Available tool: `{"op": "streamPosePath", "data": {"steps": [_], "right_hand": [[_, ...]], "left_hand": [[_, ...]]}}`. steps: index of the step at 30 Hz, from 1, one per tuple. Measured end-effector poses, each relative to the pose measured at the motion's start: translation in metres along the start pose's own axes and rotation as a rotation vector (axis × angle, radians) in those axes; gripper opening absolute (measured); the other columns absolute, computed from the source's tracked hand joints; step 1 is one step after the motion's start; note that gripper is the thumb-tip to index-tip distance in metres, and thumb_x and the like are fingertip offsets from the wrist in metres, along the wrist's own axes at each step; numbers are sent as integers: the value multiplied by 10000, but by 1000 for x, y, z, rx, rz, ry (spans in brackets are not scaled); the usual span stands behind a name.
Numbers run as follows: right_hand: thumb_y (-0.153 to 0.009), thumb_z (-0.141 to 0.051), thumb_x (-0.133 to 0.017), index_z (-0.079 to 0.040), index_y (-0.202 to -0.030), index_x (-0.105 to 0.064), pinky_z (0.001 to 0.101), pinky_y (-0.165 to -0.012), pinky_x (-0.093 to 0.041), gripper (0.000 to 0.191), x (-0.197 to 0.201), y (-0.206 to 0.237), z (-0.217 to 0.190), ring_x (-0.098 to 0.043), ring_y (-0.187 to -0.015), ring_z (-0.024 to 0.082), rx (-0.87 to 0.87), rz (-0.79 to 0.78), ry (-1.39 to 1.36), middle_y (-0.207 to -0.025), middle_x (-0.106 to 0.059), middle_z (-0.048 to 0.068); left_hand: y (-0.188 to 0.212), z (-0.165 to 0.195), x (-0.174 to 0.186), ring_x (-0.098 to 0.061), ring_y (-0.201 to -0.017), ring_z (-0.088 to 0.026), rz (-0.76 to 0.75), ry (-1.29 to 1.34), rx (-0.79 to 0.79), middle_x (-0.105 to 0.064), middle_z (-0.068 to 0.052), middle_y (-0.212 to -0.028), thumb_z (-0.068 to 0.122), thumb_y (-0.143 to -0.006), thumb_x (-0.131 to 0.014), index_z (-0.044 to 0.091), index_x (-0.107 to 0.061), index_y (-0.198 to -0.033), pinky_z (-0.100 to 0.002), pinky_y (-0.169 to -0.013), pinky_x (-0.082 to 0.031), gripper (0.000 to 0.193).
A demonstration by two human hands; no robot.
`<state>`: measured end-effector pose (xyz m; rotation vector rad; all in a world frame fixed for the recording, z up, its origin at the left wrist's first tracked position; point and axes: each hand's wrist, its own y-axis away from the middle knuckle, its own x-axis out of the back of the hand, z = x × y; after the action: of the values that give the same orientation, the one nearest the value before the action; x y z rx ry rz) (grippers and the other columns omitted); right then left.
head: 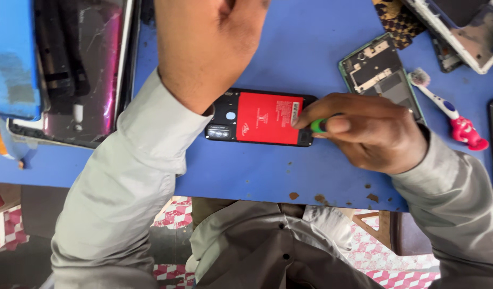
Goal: The person uses a green-handled screwdriver to tighten screws on a smartphone with a red battery visible, then closes the back cover and inspects the device. The person handles the phone and screwdriver throughout, working at a cluttered blue workbench with other disassembled phones nearby.
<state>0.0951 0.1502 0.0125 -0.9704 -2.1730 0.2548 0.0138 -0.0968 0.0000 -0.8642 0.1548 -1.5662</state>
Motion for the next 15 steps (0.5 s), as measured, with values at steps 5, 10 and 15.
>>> {"op": "streamPosePath", "data": {"steps": [5,10,15], "right_hand": [[-883,116,-709,-261,-1567,-359,416,-788,-663,857,-3,-7,-1,-754,-932,319,18,12,9,-1046,-702,193],[-876,113,-713,-278,-1586,-341,395,-781,-669,892,-8,-13,-4,-758,-935,312,49,38,21,-1036,-702,193],[-898,102,-723,-334,-1595,-334,367,-779,-659,910,-13,-6,-16,-755,-923,283,0,23,30,-1044,-708,187]], "left_hand": [[5,-11,-2,-397,-445,-137,35,3,-13,-442,-62,-543,49,-1021,-665,0,-522,-726,-331,-476,-261,332],[9,-15,-3,-419,-444,-147,51,-32,-16,-473,-62,-552,82,-1015,-678,13,-534,-733,-341,-479,-270,325],[9,-15,1,-449,-432,-163,91,-64,-61,-501,-68,-547,114,-1027,-695,14,-546,-730,-342,-465,-300,347]]}}
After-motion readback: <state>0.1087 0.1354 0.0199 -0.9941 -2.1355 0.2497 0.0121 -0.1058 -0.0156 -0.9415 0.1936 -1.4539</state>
